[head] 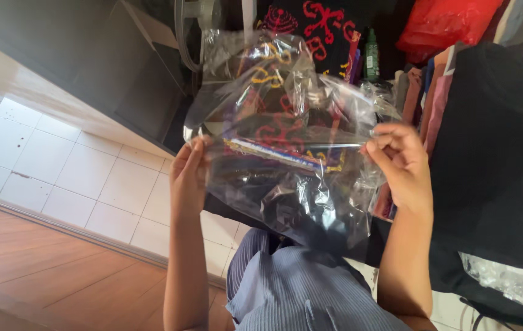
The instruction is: The person folds a black t-shirt and places it into a clear plastic bag. They then fold a patterned fabric and place it into another clear plastic bag. The person repeats this process with additional items, folding them and placing them into plastic bags.
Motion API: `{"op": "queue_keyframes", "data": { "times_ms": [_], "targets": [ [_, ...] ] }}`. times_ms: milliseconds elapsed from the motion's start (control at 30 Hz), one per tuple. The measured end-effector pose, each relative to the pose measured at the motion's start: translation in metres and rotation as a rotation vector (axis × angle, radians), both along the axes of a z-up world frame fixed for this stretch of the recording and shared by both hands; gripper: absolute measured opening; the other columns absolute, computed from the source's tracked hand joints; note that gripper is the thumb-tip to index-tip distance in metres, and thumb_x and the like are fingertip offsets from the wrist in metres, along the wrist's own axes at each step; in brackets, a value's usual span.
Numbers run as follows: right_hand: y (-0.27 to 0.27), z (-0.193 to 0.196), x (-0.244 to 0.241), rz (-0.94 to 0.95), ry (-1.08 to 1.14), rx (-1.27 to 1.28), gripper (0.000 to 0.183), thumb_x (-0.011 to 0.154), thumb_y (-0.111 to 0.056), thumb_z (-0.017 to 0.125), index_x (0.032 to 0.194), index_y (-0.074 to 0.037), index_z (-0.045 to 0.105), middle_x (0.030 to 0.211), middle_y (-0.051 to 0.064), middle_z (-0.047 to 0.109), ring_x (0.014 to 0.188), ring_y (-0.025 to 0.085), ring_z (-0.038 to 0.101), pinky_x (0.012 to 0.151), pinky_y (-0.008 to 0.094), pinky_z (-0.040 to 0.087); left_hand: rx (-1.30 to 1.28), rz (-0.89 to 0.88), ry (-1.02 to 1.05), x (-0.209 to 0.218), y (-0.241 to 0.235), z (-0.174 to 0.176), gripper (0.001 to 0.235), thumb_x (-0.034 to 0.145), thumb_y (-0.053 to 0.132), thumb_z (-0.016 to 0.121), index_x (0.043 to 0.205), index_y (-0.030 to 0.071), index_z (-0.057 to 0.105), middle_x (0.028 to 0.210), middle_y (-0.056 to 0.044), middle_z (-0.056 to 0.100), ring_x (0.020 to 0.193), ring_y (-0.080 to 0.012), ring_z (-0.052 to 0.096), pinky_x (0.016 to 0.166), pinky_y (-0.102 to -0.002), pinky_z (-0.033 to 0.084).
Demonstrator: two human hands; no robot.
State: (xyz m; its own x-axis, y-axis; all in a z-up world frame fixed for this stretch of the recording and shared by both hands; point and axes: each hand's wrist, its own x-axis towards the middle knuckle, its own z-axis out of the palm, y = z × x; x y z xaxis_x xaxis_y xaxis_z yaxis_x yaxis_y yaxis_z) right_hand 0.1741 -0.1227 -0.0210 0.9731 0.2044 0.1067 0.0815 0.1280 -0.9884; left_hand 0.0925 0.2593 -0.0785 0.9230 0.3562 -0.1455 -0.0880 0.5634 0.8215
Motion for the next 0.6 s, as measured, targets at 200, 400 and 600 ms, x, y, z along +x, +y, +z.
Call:
{"op": "queue_keyframes", "data": {
  "times_ms": [200, 400, 600],
  "targets": [
    [0.005, 0.025, -0.007, 0.22, 0.072, -0.21, 0.049, 0.091, 0.003, 0.069, 0.139, -0.004, 0.061, 0.13, 0.002, 0.061, 0.087, 0.01, 0.066, 0.072, 0.023, 0.051, 0.223, -0.178, 0.049, -0.004, 0.014, 0.037, 0.036, 0.106, 0.033, 0.056, 0.127, 0.007, 0.071, 0.085, -0.004, 0.072, 0.076, -0.0075, 0.063, 0.069, -0.02, 0.049],
    [0.013, 0.055, 0.002, -0.127, -0.083, -0.105, 0.02, 0.097, 0.003, 0.071, 0.117, 0.0, 0.075, 0.11, 0.009, 0.075, 0.101, 0.01, 0.069, 0.092, 0.022, 0.052, 0.559, -0.138, -0.172, 0.034, 0.049, 0.076, 0.028, 0.108, 0.025, 0.068, 0.107, -0.003, 0.074, 0.101, -0.002, 0.072, 0.098, -0.006, 0.065, 0.093, -0.02, 0.049],
    [0.022, 0.081, 0.095, -0.266, 0.004, -0.265, 0.024, 0.097, -0.003, 0.075, 0.121, -0.003, 0.073, 0.103, 0.007, 0.077, 0.07, 0.002, 0.058, 0.055, 0.018, 0.039, 0.731, -0.322, -0.09, 0.16, 0.062, 0.133, 0.025, 0.095, 0.02, 0.075, 0.116, 0.006, 0.079, 0.092, 0.0, 0.077, 0.06, -0.0008, 0.047, 0.051, -0.02, 0.033]
  ]
}}
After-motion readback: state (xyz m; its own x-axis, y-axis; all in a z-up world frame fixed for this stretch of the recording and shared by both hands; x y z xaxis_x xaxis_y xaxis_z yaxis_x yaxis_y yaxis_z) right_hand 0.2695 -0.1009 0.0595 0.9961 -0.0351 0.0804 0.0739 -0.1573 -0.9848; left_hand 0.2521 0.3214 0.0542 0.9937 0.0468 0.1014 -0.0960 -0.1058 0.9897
